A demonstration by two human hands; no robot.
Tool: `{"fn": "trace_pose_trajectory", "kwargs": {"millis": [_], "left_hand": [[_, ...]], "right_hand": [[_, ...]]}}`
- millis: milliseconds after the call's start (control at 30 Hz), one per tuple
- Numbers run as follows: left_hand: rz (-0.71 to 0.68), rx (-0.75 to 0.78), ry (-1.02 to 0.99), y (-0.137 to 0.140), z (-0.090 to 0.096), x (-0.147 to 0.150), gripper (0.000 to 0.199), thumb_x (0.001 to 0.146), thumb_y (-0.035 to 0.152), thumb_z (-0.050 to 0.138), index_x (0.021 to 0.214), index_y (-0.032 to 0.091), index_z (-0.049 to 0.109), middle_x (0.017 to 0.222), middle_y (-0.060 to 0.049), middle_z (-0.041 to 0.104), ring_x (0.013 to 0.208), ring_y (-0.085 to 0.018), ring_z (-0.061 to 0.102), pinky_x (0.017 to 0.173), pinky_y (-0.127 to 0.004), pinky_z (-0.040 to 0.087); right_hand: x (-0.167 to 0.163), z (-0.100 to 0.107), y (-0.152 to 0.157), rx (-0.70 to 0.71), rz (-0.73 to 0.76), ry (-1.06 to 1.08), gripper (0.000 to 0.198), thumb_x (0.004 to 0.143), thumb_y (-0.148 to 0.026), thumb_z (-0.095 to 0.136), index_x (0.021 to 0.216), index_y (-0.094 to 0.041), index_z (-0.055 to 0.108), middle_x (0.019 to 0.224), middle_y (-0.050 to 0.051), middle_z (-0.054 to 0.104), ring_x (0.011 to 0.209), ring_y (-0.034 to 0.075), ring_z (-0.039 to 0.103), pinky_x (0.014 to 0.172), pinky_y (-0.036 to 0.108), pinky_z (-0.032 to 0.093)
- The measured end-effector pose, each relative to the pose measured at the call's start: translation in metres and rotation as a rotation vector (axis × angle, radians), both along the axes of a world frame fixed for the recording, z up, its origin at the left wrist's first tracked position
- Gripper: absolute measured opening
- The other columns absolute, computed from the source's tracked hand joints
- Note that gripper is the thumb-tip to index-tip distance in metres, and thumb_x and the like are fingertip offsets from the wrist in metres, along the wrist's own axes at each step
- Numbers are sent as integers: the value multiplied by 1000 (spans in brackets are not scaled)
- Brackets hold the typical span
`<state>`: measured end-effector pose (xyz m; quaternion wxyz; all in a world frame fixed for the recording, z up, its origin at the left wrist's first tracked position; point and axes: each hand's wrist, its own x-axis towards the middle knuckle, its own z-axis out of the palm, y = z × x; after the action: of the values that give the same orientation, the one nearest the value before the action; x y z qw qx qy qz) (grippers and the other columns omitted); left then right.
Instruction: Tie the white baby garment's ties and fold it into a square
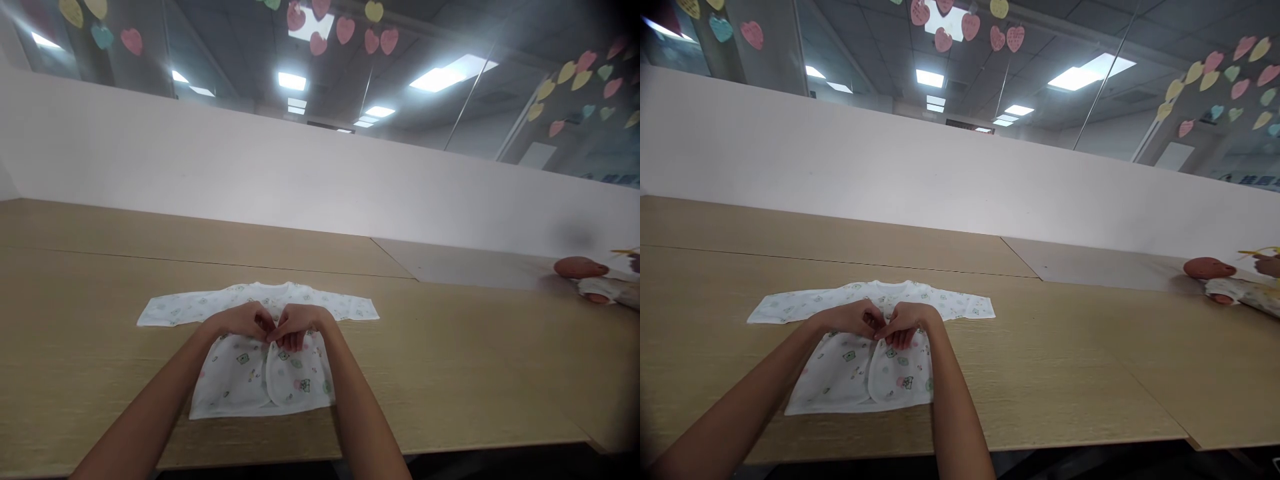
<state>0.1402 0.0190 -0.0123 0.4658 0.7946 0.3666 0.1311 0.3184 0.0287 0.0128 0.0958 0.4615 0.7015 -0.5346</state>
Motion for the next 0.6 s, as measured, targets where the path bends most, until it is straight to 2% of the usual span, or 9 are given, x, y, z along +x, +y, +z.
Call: {"fn": "trace_pose_trajectory", "kwargs": {"millis": [267, 400, 600], "left_hand": [[-40, 105, 156, -3, 0, 6, 26, 58, 34, 69, 79, 20, 72, 68, 1, 65, 65, -13, 55, 56, -21, 38], [-52, 106, 154, -3, -2, 7, 24, 59, 36, 70, 76, 19, 70, 67, 1, 63, 64, -13, 55, 56, -21, 39], [-84, -4, 48, -1, 0, 2, 21, 64, 33, 68, 77, 17, 68, 70, 0, 64, 68, -14, 58, 62, -22, 43]], "right_hand": [[8, -4, 6, -54, 4, 60, 7, 64, -15, 66, 66, -10, 62, 50, -2, 60, 44, 10, 58, 48, 19, 50], [11, -2, 6, -72, 43, 103, 11, 61, -17, 68, 68, -11, 62, 52, -2, 61, 45, 10, 58, 48, 20, 50], [16, -6, 11, -75, 90, 191, 21, 60, -24, 70, 75, -11, 65, 59, 0, 64, 52, 12, 61, 50, 21, 51]]}}
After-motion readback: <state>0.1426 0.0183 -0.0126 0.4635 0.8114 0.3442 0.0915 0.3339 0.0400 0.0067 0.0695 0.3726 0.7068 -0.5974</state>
